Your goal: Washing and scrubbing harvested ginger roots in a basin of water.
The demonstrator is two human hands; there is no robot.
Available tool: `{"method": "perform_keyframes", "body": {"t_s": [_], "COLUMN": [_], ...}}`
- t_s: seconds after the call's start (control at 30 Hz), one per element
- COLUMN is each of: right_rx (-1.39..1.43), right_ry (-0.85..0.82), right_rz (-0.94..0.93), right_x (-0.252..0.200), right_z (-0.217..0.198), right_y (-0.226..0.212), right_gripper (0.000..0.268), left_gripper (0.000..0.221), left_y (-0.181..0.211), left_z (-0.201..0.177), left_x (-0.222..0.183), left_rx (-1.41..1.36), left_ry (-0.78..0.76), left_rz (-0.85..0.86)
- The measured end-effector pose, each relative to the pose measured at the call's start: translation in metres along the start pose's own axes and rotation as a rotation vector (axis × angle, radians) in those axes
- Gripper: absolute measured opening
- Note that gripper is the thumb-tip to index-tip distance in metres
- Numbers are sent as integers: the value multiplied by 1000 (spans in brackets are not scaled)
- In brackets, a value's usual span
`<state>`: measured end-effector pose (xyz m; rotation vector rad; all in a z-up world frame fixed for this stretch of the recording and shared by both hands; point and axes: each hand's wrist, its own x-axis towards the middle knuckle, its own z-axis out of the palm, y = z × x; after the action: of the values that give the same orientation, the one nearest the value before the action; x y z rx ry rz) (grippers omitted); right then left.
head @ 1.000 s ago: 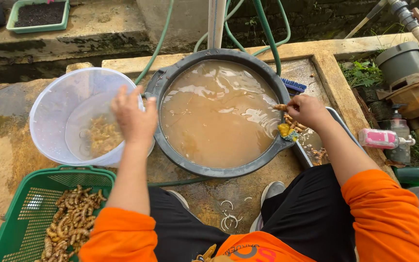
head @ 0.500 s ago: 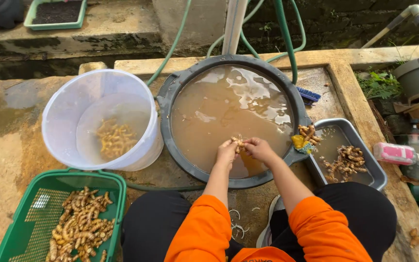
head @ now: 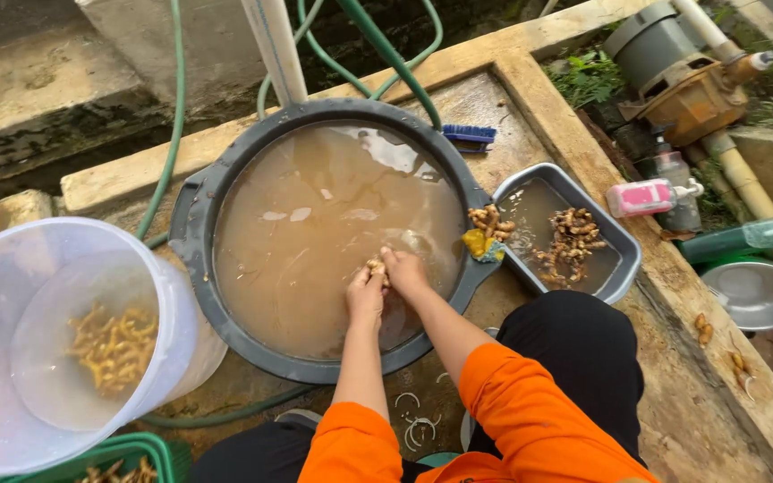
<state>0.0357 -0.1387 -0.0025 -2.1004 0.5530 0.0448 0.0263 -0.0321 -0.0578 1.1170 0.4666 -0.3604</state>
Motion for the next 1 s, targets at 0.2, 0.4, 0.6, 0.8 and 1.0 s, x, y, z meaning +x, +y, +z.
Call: {"method": "perform_keyframes", "body": {"t_s": [0.2, 0.4, 0.6, 0.8, 1.0], "right_rx": [21, 137, 378, 546, 936], "right_ry": [-57, 10, -233, -196, -204], "right_rz": [-219, 98, -113, 49, 259], "right_x": [-28, 22, -8, 17, 9], "right_z": [8, 5, 6, 16, -5], "right_y": [-28, 26, 2, 26, -5], "right_gripper": [33, 45, 30, 31, 28], "left_gripper": [33, 33, 24, 19, 26], "left_y": [-12, 13, -19, 35, 19], "left_z": [-9, 20, -9, 11, 6], "left_x": [16, -18, 9, -39, -27], "left_rx": [-20, 77, -100, -169, -21], "left_ry": [186, 34, 85, 64, 13], "left_rz": [167, 109, 97, -45, -48]}}
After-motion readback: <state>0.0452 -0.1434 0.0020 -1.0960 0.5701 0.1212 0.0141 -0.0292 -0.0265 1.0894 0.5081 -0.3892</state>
